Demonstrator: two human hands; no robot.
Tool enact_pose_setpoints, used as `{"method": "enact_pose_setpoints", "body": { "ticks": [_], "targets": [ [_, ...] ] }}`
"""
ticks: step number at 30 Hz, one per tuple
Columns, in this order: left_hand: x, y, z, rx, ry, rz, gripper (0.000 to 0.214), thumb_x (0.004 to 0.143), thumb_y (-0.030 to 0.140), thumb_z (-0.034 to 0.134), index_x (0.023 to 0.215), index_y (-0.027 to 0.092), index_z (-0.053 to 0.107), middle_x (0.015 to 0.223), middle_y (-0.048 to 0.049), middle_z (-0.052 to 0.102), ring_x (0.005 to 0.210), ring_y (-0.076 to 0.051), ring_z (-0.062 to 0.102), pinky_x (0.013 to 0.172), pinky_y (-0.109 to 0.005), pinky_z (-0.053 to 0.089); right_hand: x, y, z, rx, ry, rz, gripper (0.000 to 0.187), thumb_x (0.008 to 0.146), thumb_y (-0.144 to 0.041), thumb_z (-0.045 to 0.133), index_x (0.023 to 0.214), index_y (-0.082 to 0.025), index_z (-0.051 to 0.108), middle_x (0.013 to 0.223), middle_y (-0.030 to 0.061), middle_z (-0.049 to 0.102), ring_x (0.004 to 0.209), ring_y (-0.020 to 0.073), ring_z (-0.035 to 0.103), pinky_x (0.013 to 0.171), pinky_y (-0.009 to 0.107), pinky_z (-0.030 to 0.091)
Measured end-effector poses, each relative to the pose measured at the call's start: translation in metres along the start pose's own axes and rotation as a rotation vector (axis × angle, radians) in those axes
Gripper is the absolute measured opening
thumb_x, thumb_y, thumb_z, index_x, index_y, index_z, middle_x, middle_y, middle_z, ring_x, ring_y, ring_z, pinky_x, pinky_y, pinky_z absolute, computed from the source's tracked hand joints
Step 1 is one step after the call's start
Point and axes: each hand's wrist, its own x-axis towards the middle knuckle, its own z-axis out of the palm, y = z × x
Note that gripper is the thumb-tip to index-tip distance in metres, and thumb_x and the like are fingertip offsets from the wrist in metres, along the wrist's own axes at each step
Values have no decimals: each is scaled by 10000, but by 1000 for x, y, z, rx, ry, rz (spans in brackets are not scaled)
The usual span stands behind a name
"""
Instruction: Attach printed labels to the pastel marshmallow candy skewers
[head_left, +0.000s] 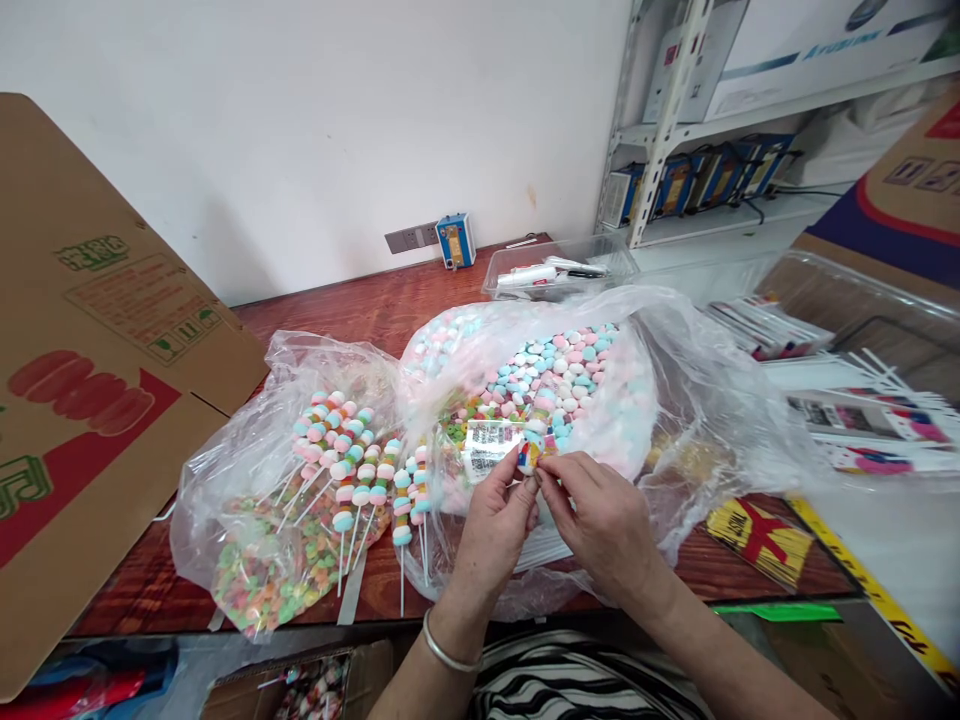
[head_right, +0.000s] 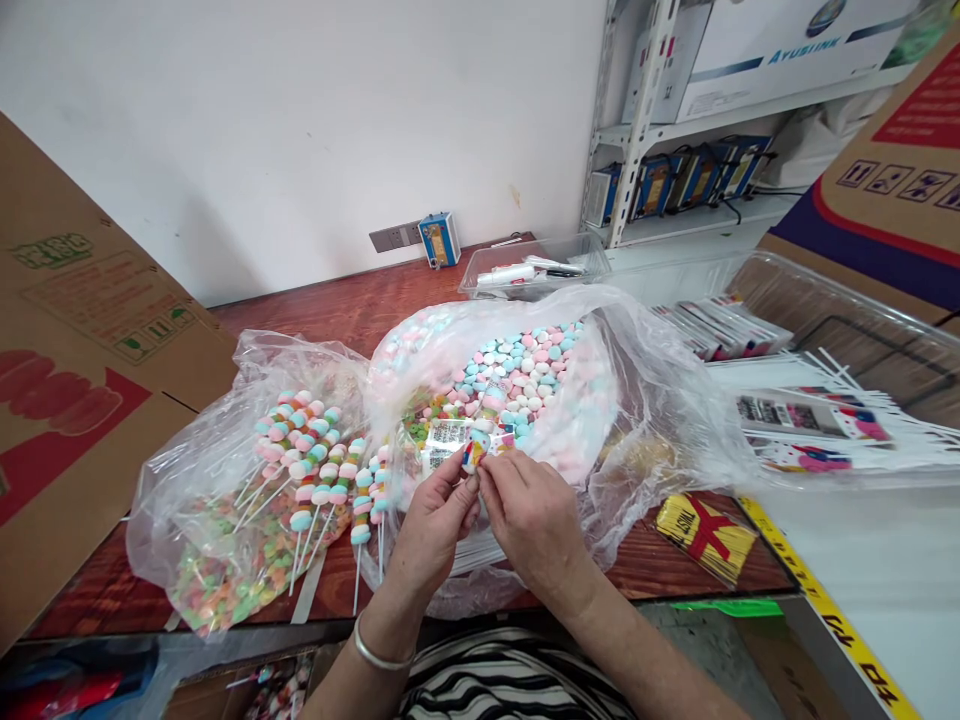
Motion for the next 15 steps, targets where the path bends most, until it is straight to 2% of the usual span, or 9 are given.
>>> {"method": "enact_pose_setpoints", "body": {
  "ticks": [3, 6, 10, 15],
  "targets": [
    [0, -2, 1, -7, 45, 0, 422, 809, 378, 689, 1201, 226, 654, 638, 38, 494, 511, -82, 361, 493, -209, 306, -1, 1, 0, -181, 7, -99, 119, 957, -206, 533, 944, -158, 641, 852, 95, 699, 781, 212, 628, 703, 332, 436],
    [0, -4, 2, -38, 117, 15, 415, 746, 330, 747, 1144, 225, 697, 719, -11, 615, 645, -140, 516, 664, -263, 445, 0, 2, -1, -276, -9, -150, 121, 950, -190, 532, 909, -155, 640, 811, 93, 688, 730, 211, 591, 680, 342, 407],
    [2, -8, 3, -16, 152, 16, 397, 750, 324, 736, 1131, 214, 705, 796, -32, 662, 728, -167, 568, 751, -294, 475, 3, 4, -1, -300, -27, -179, 153, 947, -168, 514, 842, -160, 624, 761, 85, 661, 713, 211, 563, 671, 347, 389],
    [4, -10, 4, 109, 193, 86, 376, 796, 340, 685, 1141, 192, 695, 909, -49, 690, 850, -183, 593, 836, -310, 475, 5, 6, 1, -270, 0, -263, 150, 936, -142, 525, 822, -151, 622, 728, 72, 644, 695, 204, 541, 662, 349, 380]
  ]
}}
